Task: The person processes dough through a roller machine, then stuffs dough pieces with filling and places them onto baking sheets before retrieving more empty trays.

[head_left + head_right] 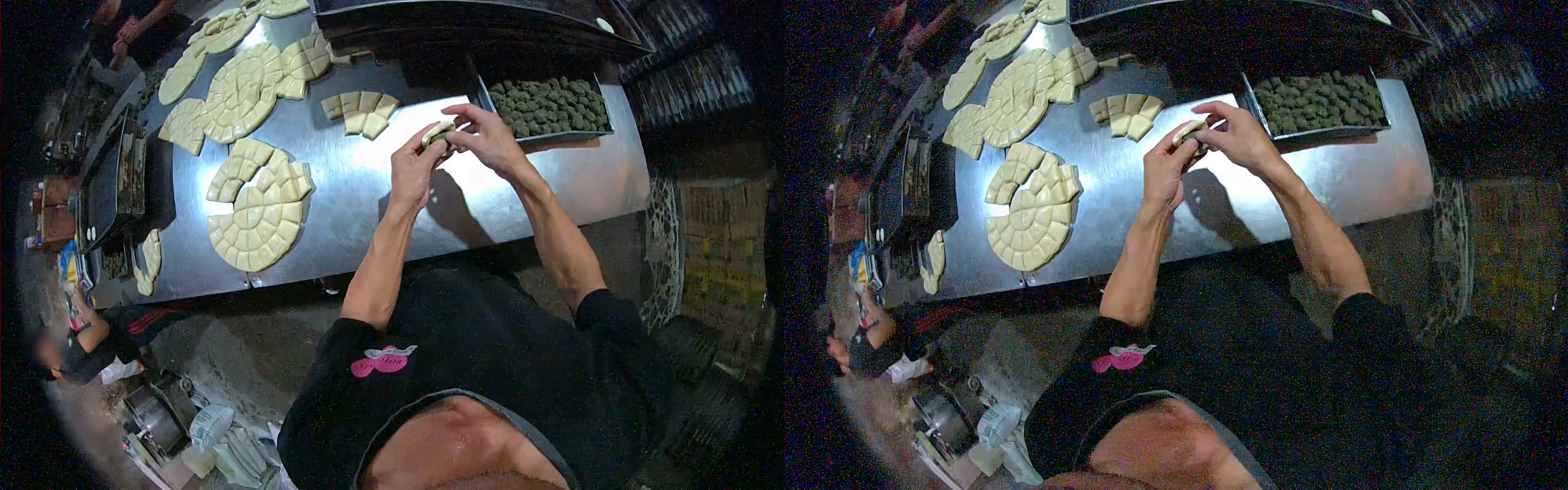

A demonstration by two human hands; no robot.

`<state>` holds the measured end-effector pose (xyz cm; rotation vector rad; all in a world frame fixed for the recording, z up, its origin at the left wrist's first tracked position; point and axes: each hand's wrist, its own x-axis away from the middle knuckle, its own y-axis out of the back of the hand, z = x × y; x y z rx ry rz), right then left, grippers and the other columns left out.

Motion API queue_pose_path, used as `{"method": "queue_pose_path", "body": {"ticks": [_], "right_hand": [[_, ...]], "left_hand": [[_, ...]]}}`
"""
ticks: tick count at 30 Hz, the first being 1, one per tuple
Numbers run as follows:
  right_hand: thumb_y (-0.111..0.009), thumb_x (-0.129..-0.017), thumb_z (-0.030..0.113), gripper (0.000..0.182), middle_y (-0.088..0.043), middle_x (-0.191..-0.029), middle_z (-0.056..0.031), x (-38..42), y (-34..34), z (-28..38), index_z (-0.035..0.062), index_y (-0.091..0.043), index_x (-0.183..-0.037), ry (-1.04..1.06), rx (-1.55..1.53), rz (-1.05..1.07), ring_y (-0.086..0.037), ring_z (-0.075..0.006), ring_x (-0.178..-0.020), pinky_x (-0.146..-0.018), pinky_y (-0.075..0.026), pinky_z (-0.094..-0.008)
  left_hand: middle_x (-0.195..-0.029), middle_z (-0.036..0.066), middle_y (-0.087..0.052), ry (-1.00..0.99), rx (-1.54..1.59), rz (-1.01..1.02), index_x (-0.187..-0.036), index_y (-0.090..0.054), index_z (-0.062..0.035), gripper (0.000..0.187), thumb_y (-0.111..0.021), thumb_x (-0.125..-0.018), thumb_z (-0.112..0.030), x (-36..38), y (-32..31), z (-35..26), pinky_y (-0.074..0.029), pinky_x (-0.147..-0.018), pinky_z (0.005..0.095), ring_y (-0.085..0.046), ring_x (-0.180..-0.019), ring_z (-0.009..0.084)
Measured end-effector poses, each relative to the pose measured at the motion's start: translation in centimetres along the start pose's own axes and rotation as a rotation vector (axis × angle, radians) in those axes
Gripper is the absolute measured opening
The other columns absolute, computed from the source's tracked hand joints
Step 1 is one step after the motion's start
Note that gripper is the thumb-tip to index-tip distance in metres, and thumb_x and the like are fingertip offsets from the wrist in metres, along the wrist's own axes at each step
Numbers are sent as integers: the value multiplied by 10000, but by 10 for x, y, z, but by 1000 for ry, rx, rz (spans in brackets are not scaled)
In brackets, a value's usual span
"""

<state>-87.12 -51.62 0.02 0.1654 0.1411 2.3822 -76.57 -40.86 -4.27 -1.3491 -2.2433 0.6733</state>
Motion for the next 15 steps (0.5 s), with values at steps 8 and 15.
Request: {"method": "queue_pose_path", "body": {"ticks": [8,15], "right_hand": [[-619,-751,-18,166,-597,-864,-120,46,-25,3,-29,-601,-916,625,649,-292,-612,-241,-763,-661,-512,-309],[-649,-658,-22,236,-579,-875,-94,61,10,77,20,-628,-889,905,694,-316,-586,-261,-790,-678,-498,-326]], "left_hand": [[-1000,100,-596,34,-9,-106,-1227,-492,45,357,-463,-872,53,2,-19,6,-506,-753,252,-594,-827,151],[-1107,130,-577,-430,-669,-37,-1328,-376,40,388,-376,-967,-102,43,-74,-39,-490,-848,302,-577,-969,177]]}}
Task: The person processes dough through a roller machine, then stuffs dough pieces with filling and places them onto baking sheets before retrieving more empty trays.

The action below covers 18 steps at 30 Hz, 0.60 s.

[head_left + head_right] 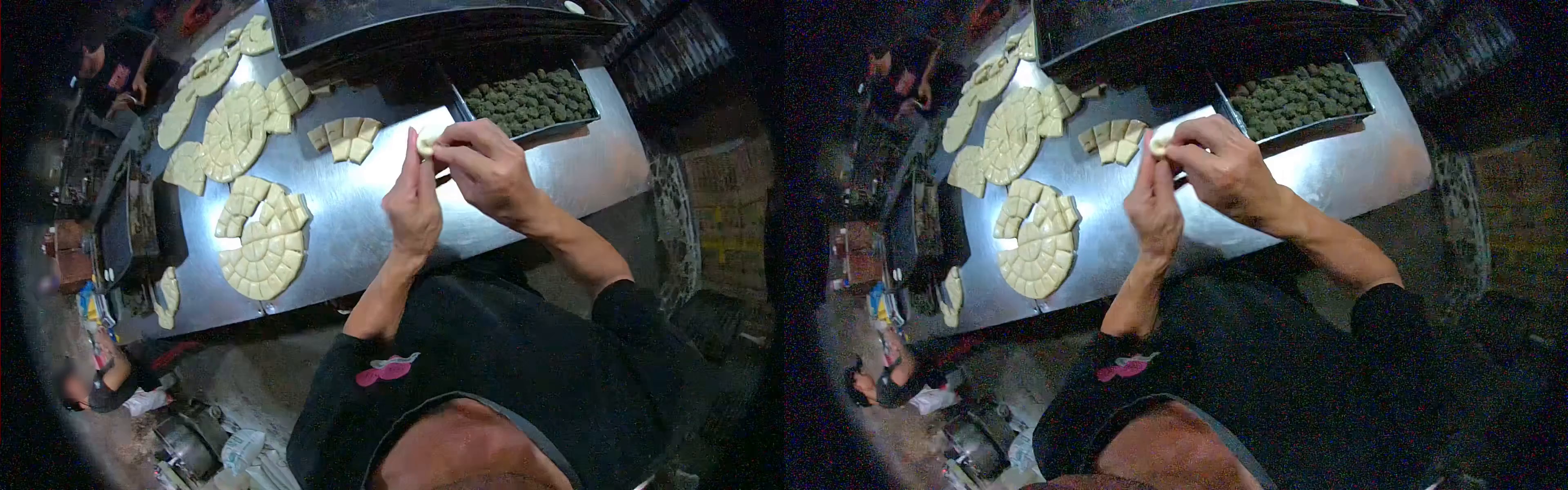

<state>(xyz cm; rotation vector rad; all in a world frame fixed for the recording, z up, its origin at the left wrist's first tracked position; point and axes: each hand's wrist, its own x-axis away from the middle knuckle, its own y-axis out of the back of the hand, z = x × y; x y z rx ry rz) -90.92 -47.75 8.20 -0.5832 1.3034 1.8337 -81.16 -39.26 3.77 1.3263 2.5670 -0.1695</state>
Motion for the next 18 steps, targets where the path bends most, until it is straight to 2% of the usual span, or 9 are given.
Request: {"method": "queue_pose_path", "body": {"ticks": [1,3,4,7,10,12,14,15,18], "right_hand": [[-675,-656,-7,190,-586,-838,-90,-12,8,6,25,-636,-839,-27,-90,-39,-596,-254,-785,-648,-497,-323],[-690,-667,17,201,-591,-836,-94,-28,15,11,29,-624,-856,-103,-282,11,-606,-253,-776,-618,-500,-327],[-690,-667,17,201,-591,-836,-94,-34,14,9,29,-624,-856,-92,-297,5,-606,-253,-776,-618,-500,-327],[-699,-670,33,210,-575,-820,-95,-54,9,-1,30,-606,-858,-172,-416,137,-606,-267,-739,-598,-501,-328],[-671,-713,48,179,-524,-780,-92,-65,0,-4,39,-573,-862,-96,-339,19,-589,-277,-677,-567,-494,-339],[-667,-717,46,199,-524,-785,-93,-58,-10,-12,43,-568,-890,-25,-315,75,-589,-271,-685,-571,-498,-339],[-654,-721,32,248,-547,-840,-91,-40,-26,-10,43,-556,-948,78,-209,85,-595,-265,-739,-615,-512,-333],[-641,-720,19,226,-582,-941,-101,-38,-28,-1,27,-554,-929,120,-209,73,-593,-273,-799,-665,-513,-337],[-672,-663,-41,280,-572,-881,-115,-24,-39,11,22,-591,-923,71,-160,83,-605,-264,-756,-627,-515,-320]], "left_hand": [[-1009,118,-616,-250,-155,-92,-1230,-495,54,361,-397,-974,-180,-8,4,3,-519,-753,299,-604,-850,156],[-979,122,-620,-478,-211,-116,-1086,-582,58,397,-397,-975,-276,-30,18,-2,-500,-694,291,-586,-792,142],[-910,113,-617,-746,-324,-232,-920,-597,45,455,-370,-974,-347,-53,17,-4,-460,-667,283,-556,-752,145],[-827,100,-595,-501,99,-180,-832,-567,37,431,-376,-970,-324,-64,8,-13,-454,-663,278,-561,-741,167],[-741,85,-588,-254,320,-165,-796,-567,20,398,-414,-954,-312,-65,9,-10,-445,-557,243,-555,-622,139],[-726,73,-588,-173,256,-179,-775,-570,10,406,-415,-954,-321,-64,13,-14,-438,-543,235,-551,-606,134],[-596,28,-549,120,384,-256,-667,-589,3,538,-317,-975,-344,-61,16,-7,-396,-514,210,-502,-560,83],[-586,12,-526,85,335,-311,-639,-583,-8,551,-319,-974,-356,-60,17,-4,-387,-502,208,-473,-528,80],[-624,14,-531,216,324,-287,-711,-593,-4,556,-303,-976,-398,-52,29,0,-397,-513,214,-459,-521,84]]}}
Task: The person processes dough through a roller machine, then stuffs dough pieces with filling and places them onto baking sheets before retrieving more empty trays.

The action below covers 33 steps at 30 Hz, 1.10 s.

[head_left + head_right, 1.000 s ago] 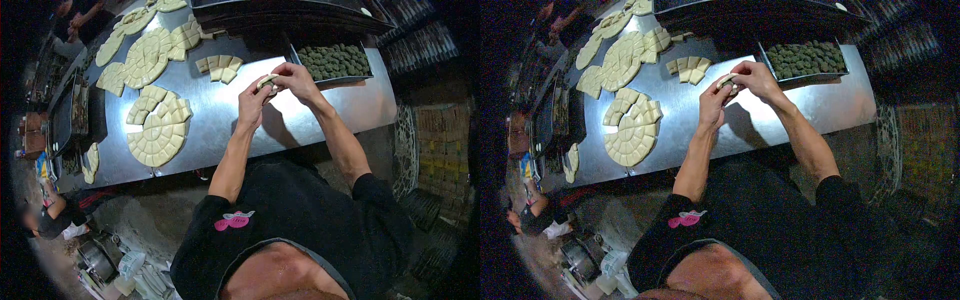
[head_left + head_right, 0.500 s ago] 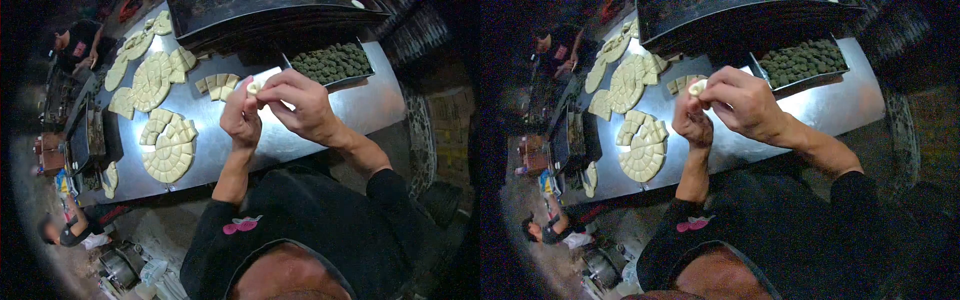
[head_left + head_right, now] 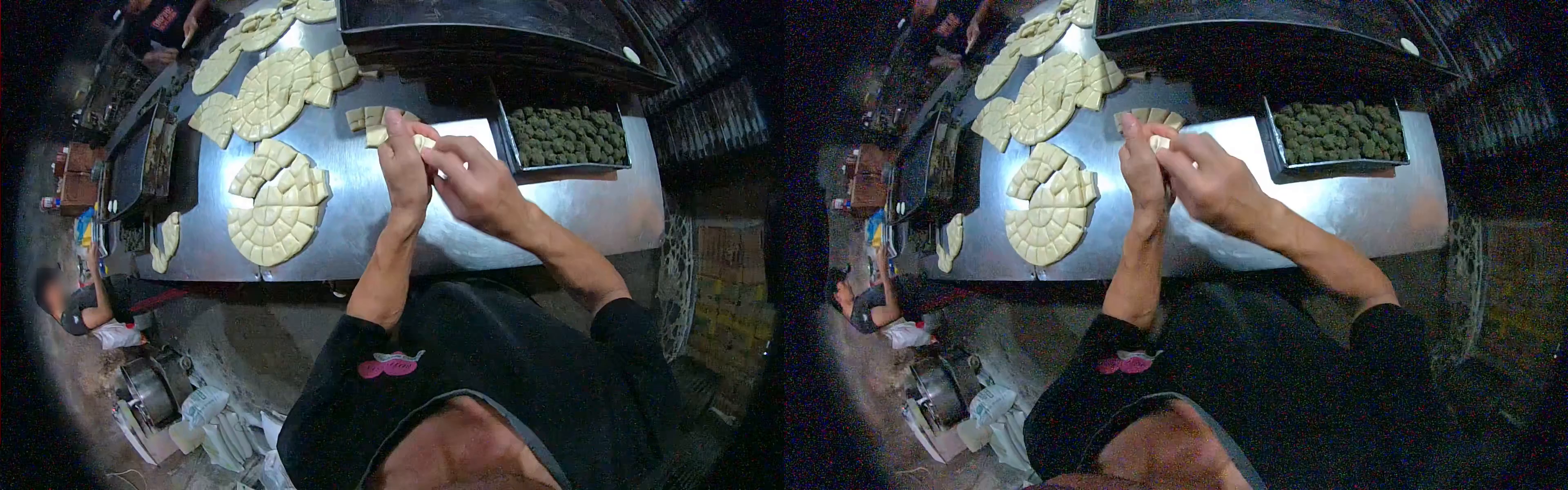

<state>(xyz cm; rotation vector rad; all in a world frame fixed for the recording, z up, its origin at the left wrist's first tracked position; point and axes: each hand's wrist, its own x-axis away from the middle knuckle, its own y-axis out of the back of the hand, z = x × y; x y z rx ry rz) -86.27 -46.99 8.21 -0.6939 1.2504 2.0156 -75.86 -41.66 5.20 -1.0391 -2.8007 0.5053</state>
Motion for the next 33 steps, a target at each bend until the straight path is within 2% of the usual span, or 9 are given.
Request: {"method": "queue_pose_path", "body": {"ticks": [4,7,16,19,21,27,29,31,33], "right_hand": [[-687,-725,24,132,-548,-788,-80,-12,-2,-11,-2,-573,-787,-308,-239,122,-587,-156,-685,-598,-489,-259],[-632,-733,46,198,-540,-860,-122,-21,-10,-2,13,-586,-923,-417,-310,103,-580,-204,-682,-581,-486,-302],[-556,-760,-7,248,-554,-997,-153,44,-53,32,-21,-544,-1007,-103,79,446,-563,-304,-875,-726,-499,-378],[-564,-763,26,269,-547,-946,-142,97,-55,24,-13,-522,-1026,-204,128,733,-555,-299,-840,-705,-505,-369],[-567,-747,36,288,-546,-951,-131,151,-70,-2,4,-513,-1028,-223,214,972,-553,-299,-836,-715,-509,-374],[-564,-784,99,206,-596,-943,-99,146,-81,2,33,-597,-976,-260,385,1068,-558,-279,-852,-713,-498,-390],[-542,-861,191,223,-625,-998,-94,104,-76,6,54,-628,-1013,-612,184,1035,-565,-271,-887,-764,-479,-406],[-517,-898,229,272,-645,-1006,-136,80,-86,7,68,-613,-1096,-425,118,568,-576,-289,-936,-809,-448,-398],[-478,-912,314,368,-556,-1191,-158,102,-119,-14,109,-537,-1212,-429,74,538,-500,-313,-1105,-927,-387,-472]], "left_hand": [[-690,30,-554,-39,9,66,-866,-593,1,545,-287,-976,-436,7,15,-2,-380,-464,200,-475,-527,79],[-756,44,-597,7,-181,119,-908,-606,-13,478,-336,-975,-402,13,35,0,-411,-448,218,-524,-584,91],[-716,1,-537,364,314,80,-866,-585,-28,467,-354,-965,-422,53,78,69,-385,-516,228,-462,-573,77],[-812,63,-567,670,-338,363,-1061,-540,6,436,-375,-960,-385,74,99,73,-483,-649,310,-557,-703,158],[-1050,138,-587,561,-410,457,-1263,-416,38,496,-440,-945,-343,82,143,118,-514,-768,295,-607,-891,196],[-1034,153,-609,512,-276,-60,-1172,-494,47,357,-491,-919,-206,94,239,67,-513,-636,260,-634,-810,193],[-1051,154,-603,468,-292,-171,-1170,-497,34,346,-479,-934,-219,104,270,55,-497,-635,253,-628,-798,187],[-1056,160,-601,447,-321,-294,-1169,-496,44,339,-467,-938,-203,114,294,46,-499,-632,258,-629,-806,200],[-1059,177,-595,412,-338,-338,-1178,-483,55,348,-461,-941,-198,124,310,42,-501,-634,261,-627,-817,207]]}}
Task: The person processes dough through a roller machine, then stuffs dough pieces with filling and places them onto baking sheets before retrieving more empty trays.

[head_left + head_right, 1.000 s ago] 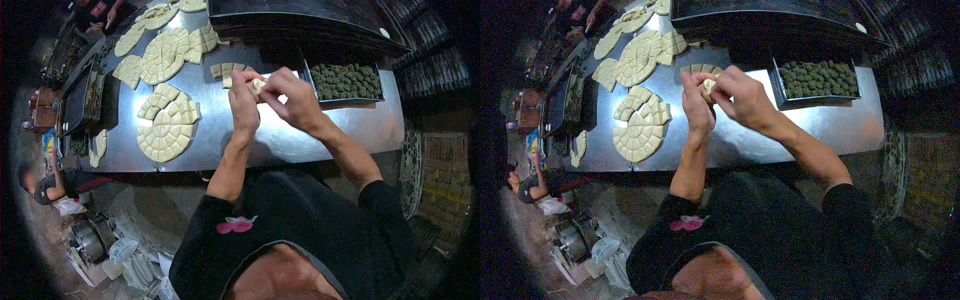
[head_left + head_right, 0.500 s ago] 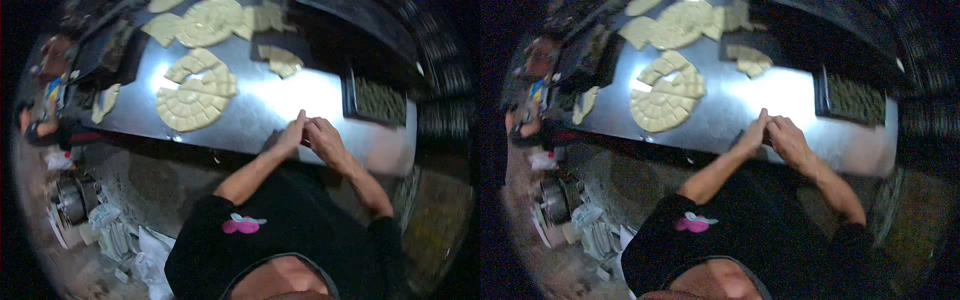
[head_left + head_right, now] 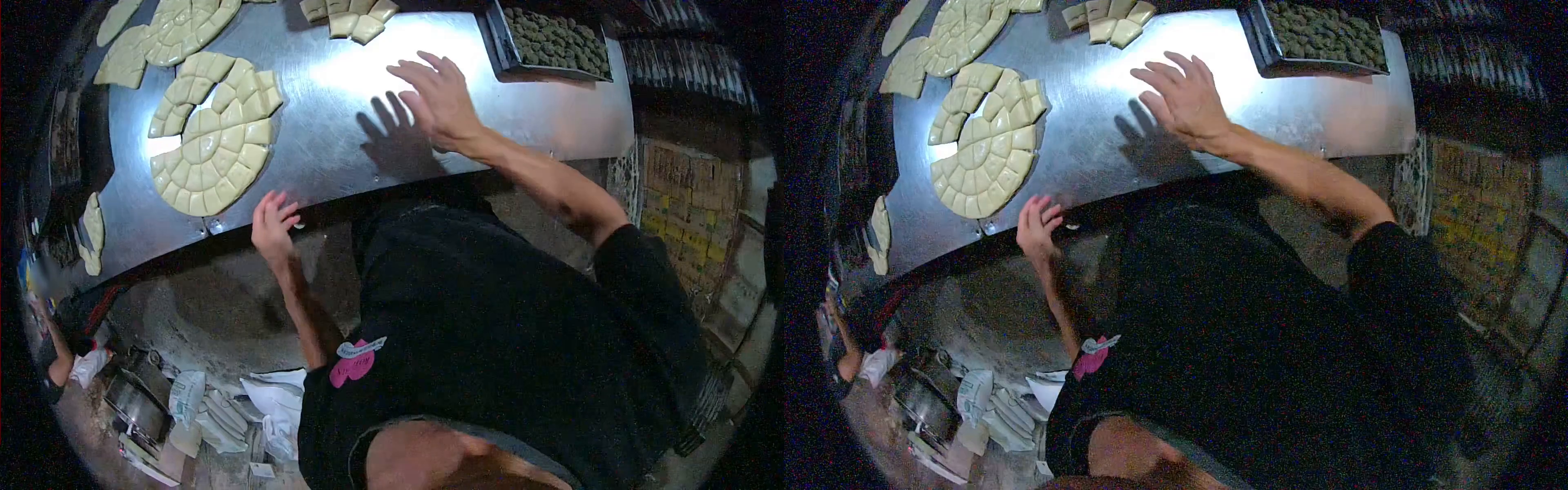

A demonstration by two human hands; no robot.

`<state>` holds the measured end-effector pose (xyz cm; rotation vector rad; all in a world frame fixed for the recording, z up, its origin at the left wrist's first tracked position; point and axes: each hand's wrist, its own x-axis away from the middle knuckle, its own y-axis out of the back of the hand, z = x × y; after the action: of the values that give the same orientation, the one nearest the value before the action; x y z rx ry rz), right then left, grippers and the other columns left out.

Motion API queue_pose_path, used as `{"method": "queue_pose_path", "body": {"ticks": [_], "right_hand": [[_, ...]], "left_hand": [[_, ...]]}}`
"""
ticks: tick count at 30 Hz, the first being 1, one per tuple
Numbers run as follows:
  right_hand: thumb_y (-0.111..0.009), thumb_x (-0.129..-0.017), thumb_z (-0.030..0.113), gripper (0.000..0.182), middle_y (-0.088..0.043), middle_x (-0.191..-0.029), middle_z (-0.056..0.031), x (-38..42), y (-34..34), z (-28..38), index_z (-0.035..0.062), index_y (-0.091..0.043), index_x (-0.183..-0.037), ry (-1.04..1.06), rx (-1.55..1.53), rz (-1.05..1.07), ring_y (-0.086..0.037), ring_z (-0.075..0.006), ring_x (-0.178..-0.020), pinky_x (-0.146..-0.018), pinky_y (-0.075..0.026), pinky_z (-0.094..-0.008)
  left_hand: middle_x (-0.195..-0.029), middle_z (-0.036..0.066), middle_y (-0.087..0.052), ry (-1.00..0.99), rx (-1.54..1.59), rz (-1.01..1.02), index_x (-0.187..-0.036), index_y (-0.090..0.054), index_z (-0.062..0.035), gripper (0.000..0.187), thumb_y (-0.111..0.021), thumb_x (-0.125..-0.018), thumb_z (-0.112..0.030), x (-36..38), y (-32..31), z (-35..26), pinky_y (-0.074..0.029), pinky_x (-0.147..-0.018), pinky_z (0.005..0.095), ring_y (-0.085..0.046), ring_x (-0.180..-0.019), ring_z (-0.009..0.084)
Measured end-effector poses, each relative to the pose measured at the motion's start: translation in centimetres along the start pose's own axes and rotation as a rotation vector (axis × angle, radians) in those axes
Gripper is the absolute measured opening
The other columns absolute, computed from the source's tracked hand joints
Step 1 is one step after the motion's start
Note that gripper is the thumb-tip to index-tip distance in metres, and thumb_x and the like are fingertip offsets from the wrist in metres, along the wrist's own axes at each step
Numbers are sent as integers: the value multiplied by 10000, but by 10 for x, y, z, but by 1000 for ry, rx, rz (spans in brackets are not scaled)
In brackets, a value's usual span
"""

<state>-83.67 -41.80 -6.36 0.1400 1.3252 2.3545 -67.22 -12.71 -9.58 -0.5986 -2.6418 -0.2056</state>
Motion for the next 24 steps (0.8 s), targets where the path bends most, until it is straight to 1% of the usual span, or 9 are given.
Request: {"method": "queue_pose_path", "body": {"ticks": [2,3,8,10,15,17,19,20,24], "right_hand": [[-370,-940,404,471,-393,-1347,-153,15,-62,-33,153,-381,-1337,107,530,31,-307,-347,-1275,-1024,-229,-581],[-332,-943,431,507,-248,-1430,-148,8,-61,-34,184,-291,-1384,82,432,36,-185,-377,-1332,-1033,-154,-630],[-354,-933,434,502,-301,-1401,-162,6,-54,-29,175,-332,-1362,54,363,105,-196,-378,-1328,-1037,-150,-620],[-370,-926,433,497,-325,-1385,-164,9,-39,-15,174,-354,-1351,-40,292,79,-205,-366,-1328,-1037,-151,-618],[-443,-894,415,513,-344,-1362,-188,17,-50,-27,150,-378,-1330,159,412,45,-261,-374,-1296,-1026,-206,-594],[-479,-869,406,534,-356,-1327,-232,16,-35,-26,70,-416,-1280,5,91,183,-314,-398,-1250,-1023,-261,-531],[-511,-848,294,410,-443,-1200,-253,36,-47,-53,-17,-491,-1115,240,149,113,-408,-387,-1169,-996,-332,-454],[-517,-829,219,301,-473,-1120,-239,29,6,-20,-9,-502,-1025,-67,-34,443,-477,-368,-1081,-917,-398,-456],[-580,-783,207,301,-590,-824,-154,69,40,-51,25,-474,-998,-36,56,582,-575,-353,-856,-739,-453,-470]], "left_hand": [[-1063,192,-587,74,32,-88,-1184,-473,63,363,-464,-939,-205,6,12,-1,-505,-637,264,-627,-819,212],[-1069,201,-582,56,71,-118,-1187,-465,71,374,-471,-935,-206,13,11,-3,-511,-641,267,-628,-819,220],[-1079,201,-581,60,134,-89,-1191,-462,74,381,-462,-940,-212,10,-2,9,-515,-652,270,-627,-829,225],[-1079,197,-583,63,95,6,-1193,-461,72,370,-444,-946,-204,7,-5,19,-515,-654,274,-626,-832,222],[-1046,144,-600,28,20,0,-1172,-496,53,346,-438,-949,-204,-1,-51,-11,-488,-662,267,-609,-815,180],[-1044,139,-601,-5,11,53,-1165,-501,53,344,-444,-946,-206,-4,-70,-21,-485,-661,265,-607,-814,173],[-1035,132,-606,-39,16,118,-1147,-517,48,339,-463,-937,-211,-14,-95,-28,-479,-655,261,-603,-806,165],[-1023,132,-609,-9,-8,114,-1146,-521,42,337,-476,-932,-214,-13,-107,-34,-480,-654,264,-604,-798,166],[-961,124,-615,-64,-48,220,-1132,-507,47,310,-454,-946,-196,-28,-140,-15,-501,-566,270,-626,-735,180]]}}
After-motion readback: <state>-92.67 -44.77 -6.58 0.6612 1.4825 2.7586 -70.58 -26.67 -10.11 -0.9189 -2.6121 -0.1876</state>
